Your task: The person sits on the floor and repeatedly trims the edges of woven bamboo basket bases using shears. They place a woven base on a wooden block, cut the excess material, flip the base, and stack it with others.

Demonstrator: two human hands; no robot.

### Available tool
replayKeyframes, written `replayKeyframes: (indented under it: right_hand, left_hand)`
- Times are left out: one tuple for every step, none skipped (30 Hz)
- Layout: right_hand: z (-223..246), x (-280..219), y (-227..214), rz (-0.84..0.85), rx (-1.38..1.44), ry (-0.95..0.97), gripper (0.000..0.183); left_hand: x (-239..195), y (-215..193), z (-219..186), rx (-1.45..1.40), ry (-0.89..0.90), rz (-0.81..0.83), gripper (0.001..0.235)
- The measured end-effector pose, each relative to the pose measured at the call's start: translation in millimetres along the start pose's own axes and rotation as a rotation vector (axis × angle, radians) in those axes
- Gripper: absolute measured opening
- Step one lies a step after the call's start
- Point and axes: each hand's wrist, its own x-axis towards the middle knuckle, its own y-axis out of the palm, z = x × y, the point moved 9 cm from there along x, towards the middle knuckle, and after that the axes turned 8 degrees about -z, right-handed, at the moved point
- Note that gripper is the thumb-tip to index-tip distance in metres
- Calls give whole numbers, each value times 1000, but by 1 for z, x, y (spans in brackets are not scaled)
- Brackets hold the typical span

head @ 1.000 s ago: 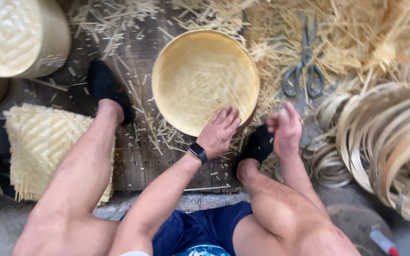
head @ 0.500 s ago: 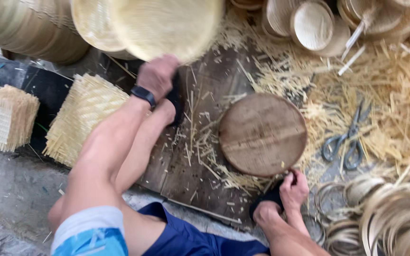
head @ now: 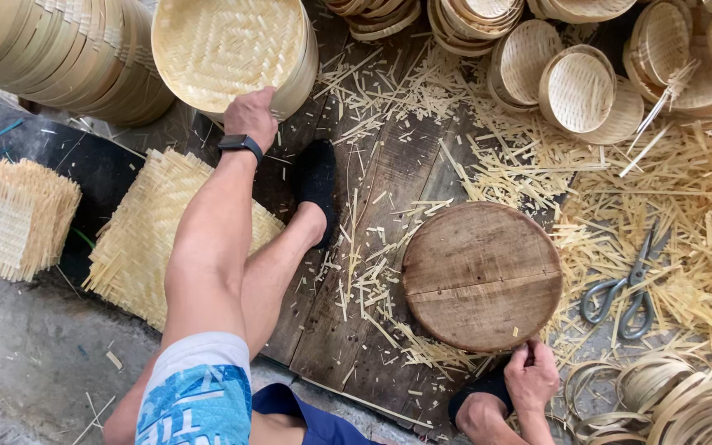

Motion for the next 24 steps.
replayKeyframes:
  right_hand:
    - [4,1,-2,-15,-13,-44,17]
    - [9,1,-4,-34,-25,-87,17]
    - [8,2,-3,-25,-26,-65,17]
    - [7,2,-2,-17,-28,-42,18]
    - [6,1,-1,-9,-29,-19,19]
    - [6,2,-3,-13,-15,-19,19]
    - [5,2,-4,-17,-1,-20,19]
    - [6,2,-4,-22,15,-20,19]
    - [4,1,-2,-10,8,2,19]
    - [2,0,-1,3,-1,21,19]
    - [0,0,0,17,-10,41,19]
    - [3,0,-2,-1,-1,9,18]
    - [6,-1,-5,-19,8,-23,18]
    - [8,-1,-7,-38,19,-56,18]
    - [5,0,-6,-23,12,-21,18]
    - [3,0,-3,-9,7,14,18]
    - [0,2,-1,5,2,50,18]
    - [2,3,-2,-7,5,26,18]
    - [3,1,-3,-20,8,2,17]
    - [5,0,-4,-30,9,-24,17]
    - [5,-2,-6,-46,22,-42,17]
    - [6,-2,-7,-58,36,-64,17]
    - [7,-2,-9,-70,50,-87,17]
    - [3,-1,-5,-51,47,-45,17]
  left_hand:
    - [1,1,0,21,-4,24,35]
    - [3,2,-1,42,-5,45,34]
    - [4,4,0,63,-24,82,33]
    - [5,6,2,84,-42,120,32]
    - [5,8,3,105,-61,158,31]
    - [5,10,3,126,-80,173,29]
    - [4,11,4,148,-98,189,27]
    - [5,13,7,172,-116,203,24]
    - [6,13,6,151,-100,188,27]
    - [7,14,6,131,-87,175,29]
    - [7,15,7,111,-74,161,33]
    - [5,22,11,137,-89,185,30]
    - [5,29,16,164,-105,210,28]
    - [4,35,20,191,-120,232,27]
    - [4,40,21,194,-117,227,27]
    - [7,43,22,198,-111,220,27]
    - [9,45,23,202,-106,214,27]
    - [9,45,27,181,-148,226,24]
    - [10,44,31,161,-191,237,23]
    - [7,42,35,140,-236,250,25]
    - [8,29,27,232,-78,186,28]
    - [3,14,20,325,74,120,38]
    - [-6,1,12,418,227,54,51]
    - [-23,-4,18,409,271,166,57]
